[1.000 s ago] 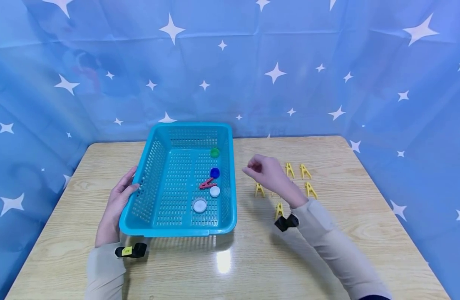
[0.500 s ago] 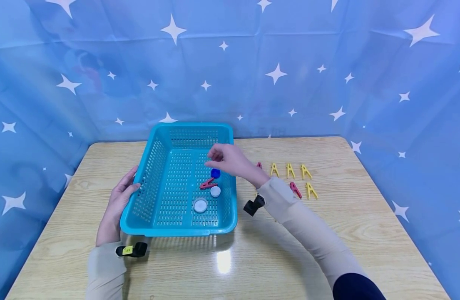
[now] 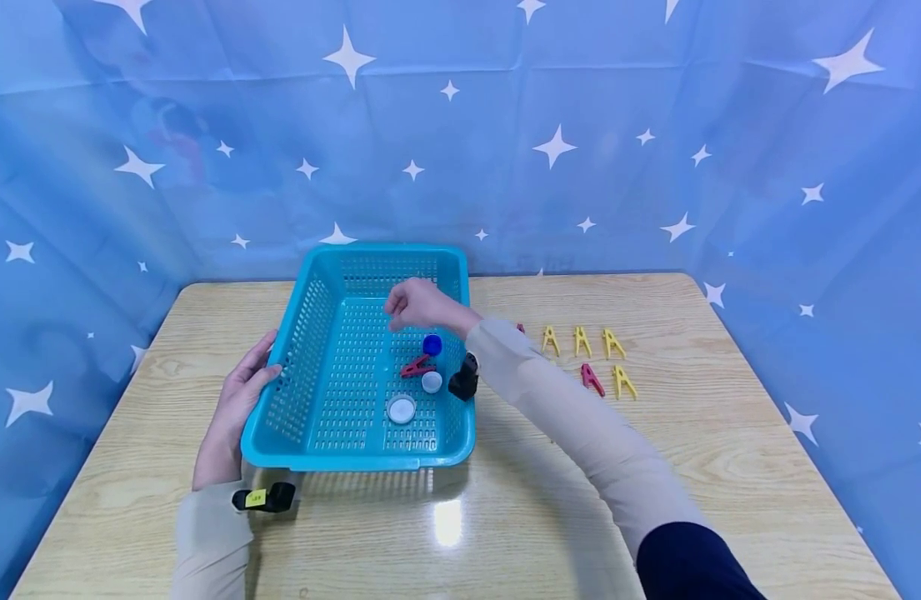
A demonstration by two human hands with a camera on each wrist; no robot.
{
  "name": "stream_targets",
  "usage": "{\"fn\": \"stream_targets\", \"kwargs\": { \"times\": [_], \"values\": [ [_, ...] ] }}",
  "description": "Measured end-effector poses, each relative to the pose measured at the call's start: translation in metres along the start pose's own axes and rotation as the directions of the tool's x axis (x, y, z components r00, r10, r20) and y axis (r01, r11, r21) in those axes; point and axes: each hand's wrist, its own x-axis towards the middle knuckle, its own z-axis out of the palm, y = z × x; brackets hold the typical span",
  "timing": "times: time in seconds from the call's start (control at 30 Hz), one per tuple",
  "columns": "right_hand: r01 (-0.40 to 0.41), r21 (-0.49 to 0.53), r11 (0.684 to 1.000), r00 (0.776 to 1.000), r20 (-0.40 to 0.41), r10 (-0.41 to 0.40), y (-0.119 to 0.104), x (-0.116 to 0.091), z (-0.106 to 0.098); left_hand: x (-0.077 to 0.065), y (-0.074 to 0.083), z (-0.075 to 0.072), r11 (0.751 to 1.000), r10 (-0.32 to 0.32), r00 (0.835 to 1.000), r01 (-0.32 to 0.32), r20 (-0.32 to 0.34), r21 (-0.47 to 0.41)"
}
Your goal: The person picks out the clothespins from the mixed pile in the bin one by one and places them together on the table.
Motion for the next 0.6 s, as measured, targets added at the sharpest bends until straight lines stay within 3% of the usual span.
{"fn": "stream_targets", "kwargs": {
  "times": [0.1, 0.27, 0.43, 0.6],
  "values": [
    [-0.017, -0.033, 0.999, 0.999, 0.049, 0.018, 0.000, 0.007, 0.003, 0.000, 0.000, 0.000, 1.000, 0.007, 1.000, -0.007, -0.001, 0.005],
    [-0.007, -0.162, 0.987, 0.979, 0.199, 0.039, 0.002, 0.013, 0.013, 0.001, -0.002, 0.000, 0.999, 0.022, 1.000, -0.021, -0.009, 0.044],
    [-0.018, -0.243, 0.970, 0.965, 0.248, 0.080, 0.003, 0.018, 0.024, 0.002, -0.002, -0.001, 0.998, 0.022, 1.000, -0.021, -0.013, 0.053],
    [-0.078, -0.313, 0.947, 0.926, 0.330, 0.185, 0.003, 0.020, 0.031, 0.001, -0.003, 0.000, 0.999, 0.026, 1.000, -0.026, -0.009, 0.039]
  ]
}}
